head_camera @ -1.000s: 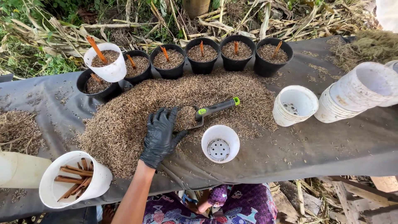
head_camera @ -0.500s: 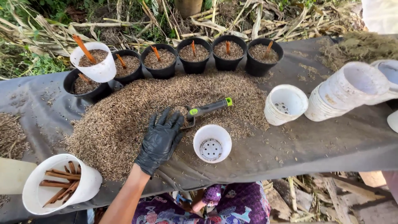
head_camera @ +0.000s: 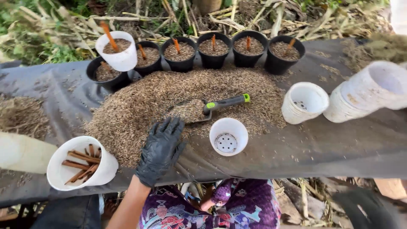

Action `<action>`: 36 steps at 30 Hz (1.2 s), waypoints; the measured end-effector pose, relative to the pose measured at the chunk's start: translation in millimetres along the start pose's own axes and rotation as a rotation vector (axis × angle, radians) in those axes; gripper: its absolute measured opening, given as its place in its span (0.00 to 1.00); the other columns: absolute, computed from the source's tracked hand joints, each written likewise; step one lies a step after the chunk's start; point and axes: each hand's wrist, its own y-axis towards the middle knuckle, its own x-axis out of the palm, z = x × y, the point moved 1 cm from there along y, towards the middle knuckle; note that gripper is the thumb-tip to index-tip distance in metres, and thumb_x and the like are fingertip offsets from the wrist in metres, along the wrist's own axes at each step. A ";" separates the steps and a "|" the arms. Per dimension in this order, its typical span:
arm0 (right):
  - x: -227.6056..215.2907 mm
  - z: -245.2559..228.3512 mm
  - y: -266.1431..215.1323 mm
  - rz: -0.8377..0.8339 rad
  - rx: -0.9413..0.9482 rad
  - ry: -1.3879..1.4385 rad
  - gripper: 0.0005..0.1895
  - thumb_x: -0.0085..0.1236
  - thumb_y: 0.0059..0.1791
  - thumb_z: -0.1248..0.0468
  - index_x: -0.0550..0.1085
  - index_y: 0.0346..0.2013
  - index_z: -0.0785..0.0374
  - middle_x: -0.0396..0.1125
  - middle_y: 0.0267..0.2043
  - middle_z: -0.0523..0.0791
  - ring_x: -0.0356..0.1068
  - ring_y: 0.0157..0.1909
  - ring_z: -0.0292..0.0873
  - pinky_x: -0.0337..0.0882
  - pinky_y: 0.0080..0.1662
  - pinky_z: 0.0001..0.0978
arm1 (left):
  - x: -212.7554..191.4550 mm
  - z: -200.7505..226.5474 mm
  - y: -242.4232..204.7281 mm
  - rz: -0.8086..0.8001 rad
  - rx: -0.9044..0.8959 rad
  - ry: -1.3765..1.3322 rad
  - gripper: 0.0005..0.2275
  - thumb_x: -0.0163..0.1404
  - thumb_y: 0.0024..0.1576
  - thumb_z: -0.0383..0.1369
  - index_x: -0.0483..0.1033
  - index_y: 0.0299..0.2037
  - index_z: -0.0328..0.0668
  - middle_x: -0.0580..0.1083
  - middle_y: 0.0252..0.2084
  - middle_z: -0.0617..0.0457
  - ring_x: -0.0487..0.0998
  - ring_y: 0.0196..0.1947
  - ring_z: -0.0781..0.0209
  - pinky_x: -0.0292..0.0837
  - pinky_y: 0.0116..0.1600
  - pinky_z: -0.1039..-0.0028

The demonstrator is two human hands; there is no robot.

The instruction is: Filling small plastic pots with soil using a hand trowel and planting wooden cuttings.

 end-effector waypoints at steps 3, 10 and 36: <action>27.6 -50.1 144.5 0.000 -0.008 -0.016 0.26 0.56 0.45 0.74 0.74 0.54 0.44 0.71 0.53 0.38 0.73 0.50 0.48 0.73 0.39 0.45 | 6.3 15.7 -1.5 -0.231 -0.061 -0.063 0.30 0.32 0.66 0.50 0.51 0.75 0.43 0.55 0.75 0.41 0.51 0.75 0.40 0.39 0.75 0.53; 112.9 -73.6 356.3 -0.289 -0.015 0.315 0.27 0.49 0.55 0.44 0.74 0.61 0.56 0.72 0.58 0.49 0.68 0.65 0.54 0.66 0.64 0.50 | 22.0 15.9 4.9 -0.078 -0.092 -0.005 0.34 0.37 0.62 0.58 0.60 0.72 0.44 0.64 0.69 0.39 0.60 0.72 0.38 0.47 0.72 0.42; 49.4 -33.6 319.5 -0.271 0.315 0.172 0.18 0.55 0.54 0.48 0.74 0.55 0.47 0.69 0.50 0.39 0.76 0.49 0.48 0.78 0.45 0.41 | 12.3 110.2 29.5 0.388 -0.282 -0.892 0.50 0.69 0.47 0.37 0.45 0.74 0.36 0.63 0.66 0.30 0.65 0.66 0.30 0.67 0.66 0.45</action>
